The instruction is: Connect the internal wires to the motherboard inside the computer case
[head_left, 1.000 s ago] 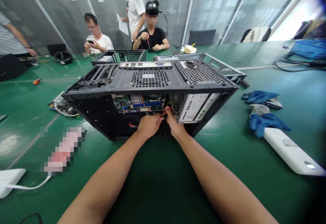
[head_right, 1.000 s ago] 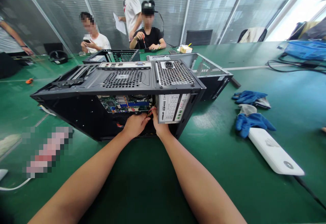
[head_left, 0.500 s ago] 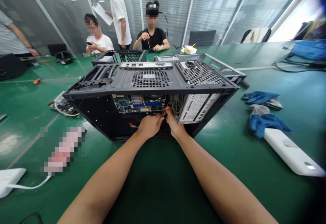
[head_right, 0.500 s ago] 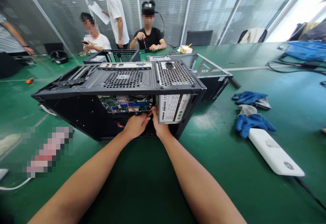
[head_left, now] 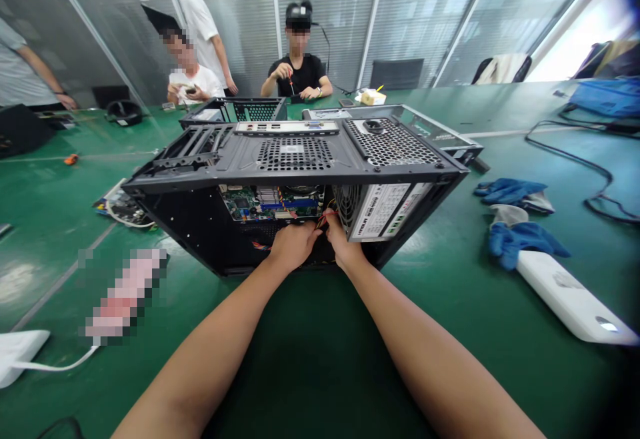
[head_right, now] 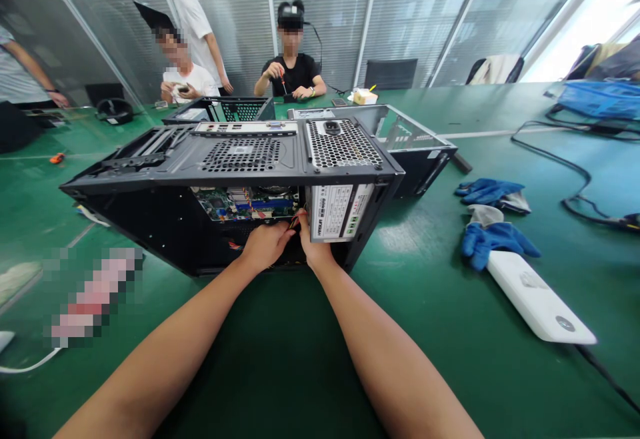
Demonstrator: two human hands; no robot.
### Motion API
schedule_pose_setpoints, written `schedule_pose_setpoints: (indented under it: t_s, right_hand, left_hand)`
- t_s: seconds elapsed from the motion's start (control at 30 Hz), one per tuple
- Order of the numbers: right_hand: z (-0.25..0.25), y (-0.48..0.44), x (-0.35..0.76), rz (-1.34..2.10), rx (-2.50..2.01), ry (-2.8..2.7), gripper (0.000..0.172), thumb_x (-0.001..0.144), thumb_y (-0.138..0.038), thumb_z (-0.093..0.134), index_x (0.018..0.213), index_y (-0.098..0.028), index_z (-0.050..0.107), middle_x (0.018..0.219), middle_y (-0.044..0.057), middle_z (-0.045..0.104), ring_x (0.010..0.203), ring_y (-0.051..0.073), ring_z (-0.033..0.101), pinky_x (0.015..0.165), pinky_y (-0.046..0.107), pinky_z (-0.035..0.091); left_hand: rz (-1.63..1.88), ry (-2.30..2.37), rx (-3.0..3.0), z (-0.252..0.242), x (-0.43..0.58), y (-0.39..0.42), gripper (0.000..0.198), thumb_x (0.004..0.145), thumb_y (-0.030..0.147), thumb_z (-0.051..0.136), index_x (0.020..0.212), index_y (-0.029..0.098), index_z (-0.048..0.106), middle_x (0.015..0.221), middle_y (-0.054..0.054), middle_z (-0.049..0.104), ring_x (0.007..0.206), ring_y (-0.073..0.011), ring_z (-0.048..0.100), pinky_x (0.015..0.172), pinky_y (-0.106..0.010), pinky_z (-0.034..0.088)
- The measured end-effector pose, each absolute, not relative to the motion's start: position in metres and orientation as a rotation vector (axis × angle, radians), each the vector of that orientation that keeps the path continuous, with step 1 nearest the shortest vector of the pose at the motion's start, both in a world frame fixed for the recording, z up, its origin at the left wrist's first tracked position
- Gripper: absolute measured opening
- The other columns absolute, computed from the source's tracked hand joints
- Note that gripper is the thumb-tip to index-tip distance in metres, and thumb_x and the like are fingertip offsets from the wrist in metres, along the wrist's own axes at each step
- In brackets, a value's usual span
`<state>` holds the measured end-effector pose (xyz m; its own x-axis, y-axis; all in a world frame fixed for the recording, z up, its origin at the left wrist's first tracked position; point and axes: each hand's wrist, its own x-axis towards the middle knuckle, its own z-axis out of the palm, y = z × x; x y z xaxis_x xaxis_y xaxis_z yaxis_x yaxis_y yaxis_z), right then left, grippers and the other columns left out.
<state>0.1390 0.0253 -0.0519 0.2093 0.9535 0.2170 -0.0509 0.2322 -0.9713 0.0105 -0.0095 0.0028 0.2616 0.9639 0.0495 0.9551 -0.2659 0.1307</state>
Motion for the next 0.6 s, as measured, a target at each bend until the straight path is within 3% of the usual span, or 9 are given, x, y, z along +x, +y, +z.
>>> schedule_pose_setpoints:
  t_s: [0.33,0.6]
  right_hand:
    - [-0.0503,0.0256,0.1399,0.981,-1.093,-1.009,0.046,0.074,-0.067,0.064,0.074,-0.023,0.051,0.064,-0.003,0.046,0.061,0.014,0.045,0.053,0.028,0.041]
    - [-0.0545,0.0259,0.1381,0.977,-1.068,-1.070,0.045,0.080,-0.068,0.055,0.080,-0.023,0.053,0.064,-0.002,0.044,0.059,0.014,0.042,0.053,0.030,0.039]
  left_hand:
    - [0.119,1.915,2.422,0.0072,0.0140,-0.0119,0.039,0.101,0.043,0.033,0.113,0.020,0.062,0.092,-0.012,0.073,0.086,-0.0286,0.072,0.077,-0.039,0.054]
    - [0.173,1.845,2.444,0.0032,0.0109,-0.0099,0.039,0.102,0.040,0.029,0.113,0.019,0.060,0.094,-0.012,0.073,0.088,-0.0286,0.072,0.076,-0.038,0.054]
